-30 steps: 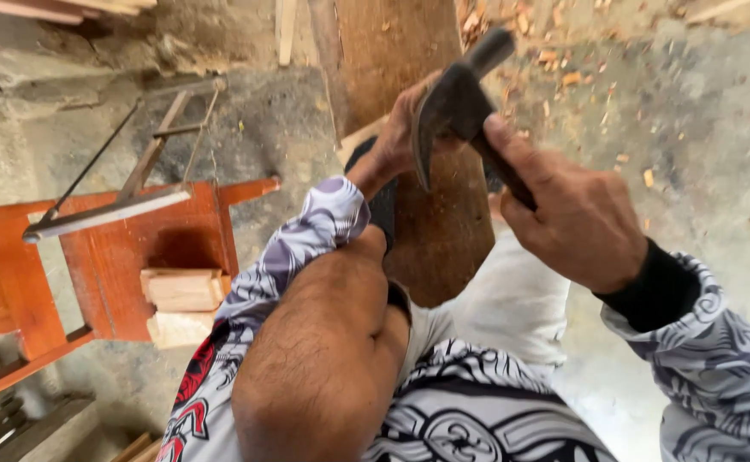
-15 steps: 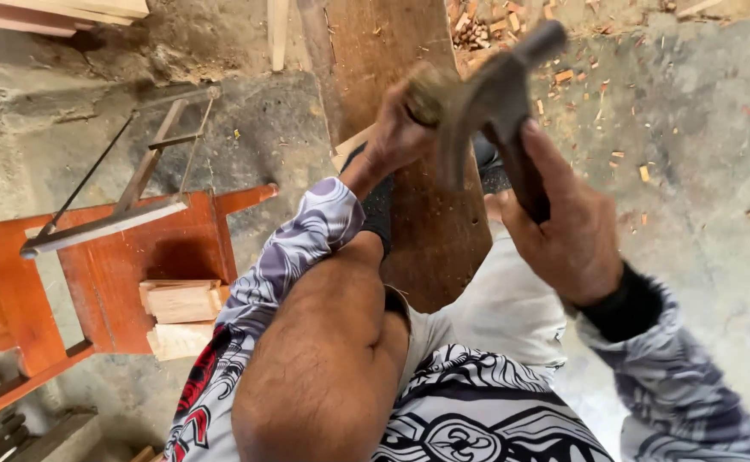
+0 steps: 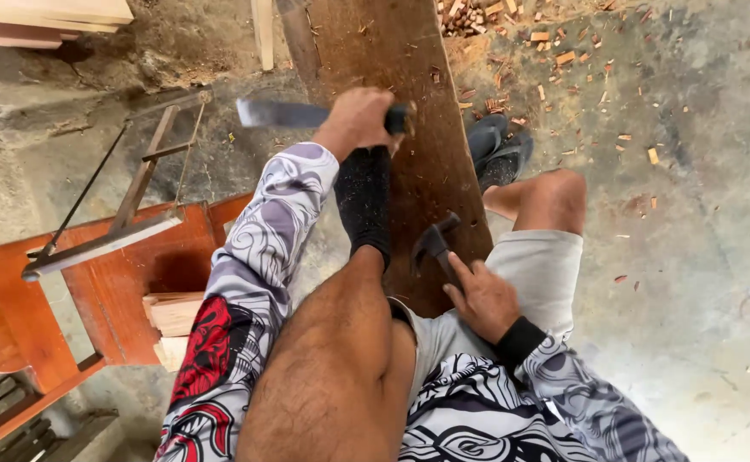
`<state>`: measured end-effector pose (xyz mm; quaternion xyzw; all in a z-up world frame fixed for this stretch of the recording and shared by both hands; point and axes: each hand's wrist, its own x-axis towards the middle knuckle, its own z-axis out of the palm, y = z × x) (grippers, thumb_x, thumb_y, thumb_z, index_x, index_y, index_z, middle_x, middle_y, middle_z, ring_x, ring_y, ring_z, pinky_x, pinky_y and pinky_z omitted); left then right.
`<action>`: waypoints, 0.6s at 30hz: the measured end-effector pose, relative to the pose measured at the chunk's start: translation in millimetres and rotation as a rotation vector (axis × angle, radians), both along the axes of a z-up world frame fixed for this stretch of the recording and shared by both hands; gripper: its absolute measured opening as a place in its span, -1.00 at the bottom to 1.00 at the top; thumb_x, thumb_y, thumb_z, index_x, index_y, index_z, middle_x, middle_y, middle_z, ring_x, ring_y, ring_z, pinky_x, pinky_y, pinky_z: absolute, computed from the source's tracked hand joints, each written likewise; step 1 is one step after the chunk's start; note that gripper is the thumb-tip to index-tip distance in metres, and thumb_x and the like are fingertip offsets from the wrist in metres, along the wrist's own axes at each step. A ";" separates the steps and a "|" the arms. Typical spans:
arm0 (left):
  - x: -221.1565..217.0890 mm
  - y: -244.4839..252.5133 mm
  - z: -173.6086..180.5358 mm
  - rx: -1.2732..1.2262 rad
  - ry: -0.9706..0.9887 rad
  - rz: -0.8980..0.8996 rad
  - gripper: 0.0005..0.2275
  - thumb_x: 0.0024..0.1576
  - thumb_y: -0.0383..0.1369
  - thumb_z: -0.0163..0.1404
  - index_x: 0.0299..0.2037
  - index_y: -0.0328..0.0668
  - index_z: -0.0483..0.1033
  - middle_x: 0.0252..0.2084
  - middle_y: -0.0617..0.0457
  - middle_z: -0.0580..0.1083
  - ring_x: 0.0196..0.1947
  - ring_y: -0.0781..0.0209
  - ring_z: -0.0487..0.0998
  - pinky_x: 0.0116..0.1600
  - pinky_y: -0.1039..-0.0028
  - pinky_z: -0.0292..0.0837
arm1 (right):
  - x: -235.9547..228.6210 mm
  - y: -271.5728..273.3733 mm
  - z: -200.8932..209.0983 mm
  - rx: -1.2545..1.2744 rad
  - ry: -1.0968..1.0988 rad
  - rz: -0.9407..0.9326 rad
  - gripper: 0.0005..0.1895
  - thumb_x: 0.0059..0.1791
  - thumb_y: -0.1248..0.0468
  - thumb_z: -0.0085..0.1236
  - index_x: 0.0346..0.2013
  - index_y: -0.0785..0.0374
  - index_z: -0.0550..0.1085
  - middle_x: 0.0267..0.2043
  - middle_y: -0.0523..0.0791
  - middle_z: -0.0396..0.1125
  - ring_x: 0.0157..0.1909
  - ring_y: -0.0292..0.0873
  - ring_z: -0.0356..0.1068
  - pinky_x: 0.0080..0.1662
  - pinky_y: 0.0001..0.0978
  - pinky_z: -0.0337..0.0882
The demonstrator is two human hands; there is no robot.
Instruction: The person sits on a wooden workbench holding a stone in one hand and repeatedly hammers a small wooden block with a claw hammer. They set the block down, use a chisel on a wood piece, pick up additional wood pieces from a stack on the floor, and resume hammering the block on the bench.
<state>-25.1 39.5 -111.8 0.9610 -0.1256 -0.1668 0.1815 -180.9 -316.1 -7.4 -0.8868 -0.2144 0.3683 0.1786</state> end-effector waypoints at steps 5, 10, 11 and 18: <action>-14.4 40.0 12.9 -0.057 0.266 0.733 -0.48 -0.14 0.13 0.27 -0.20 -0.12 0.61 -0.28 -0.07 0.58 -0.22 -0.03 0.64 -0.11 0.17 0.56 | 45.1 2.5 -28.9 0.267 -0.324 0.112 -0.62 -0.05 0.03 0.17 -0.01 0.09 0.51 -0.19 0.00 0.41 -0.16 0.12 0.43 -0.18 -0.05 0.44; -58.8 49.7 -2.3 -0.040 0.452 1.038 -0.45 -0.03 0.14 0.25 -0.17 -0.26 0.63 -0.20 -0.18 0.60 -0.18 -0.02 0.66 -0.08 0.24 0.56 | 105.6 45.2 -77.6 0.442 -0.117 -0.243 -0.66 0.04 0.11 0.18 0.03 0.20 0.55 -0.14 0.04 0.48 -0.21 -0.01 0.50 -0.12 -0.21 0.47; -66.2 45.7 4.1 -0.053 0.473 1.064 -0.44 -0.02 0.12 0.25 -0.17 -0.32 0.64 -0.20 -0.22 0.61 -0.19 -0.03 0.67 -0.08 0.24 0.56 | 115.7 56.6 -84.3 0.535 -0.122 -0.333 -0.67 0.08 0.14 0.19 0.06 0.24 0.55 -0.04 0.07 0.49 -0.11 -0.03 0.53 -0.04 -0.25 0.49; -87.9 59.3 -18.9 -0.264 0.196 0.970 -0.54 -0.21 -0.17 0.30 -0.09 -0.13 0.60 -0.25 -0.02 0.62 -0.29 0.11 0.63 -0.21 0.31 0.52 | 152.2 137.3 -158.6 0.622 -0.202 -0.427 -0.55 -0.04 0.21 0.31 0.12 0.28 0.52 -0.08 0.05 0.50 -0.12 -0.04 0.52 -0.07 -0.29 0.48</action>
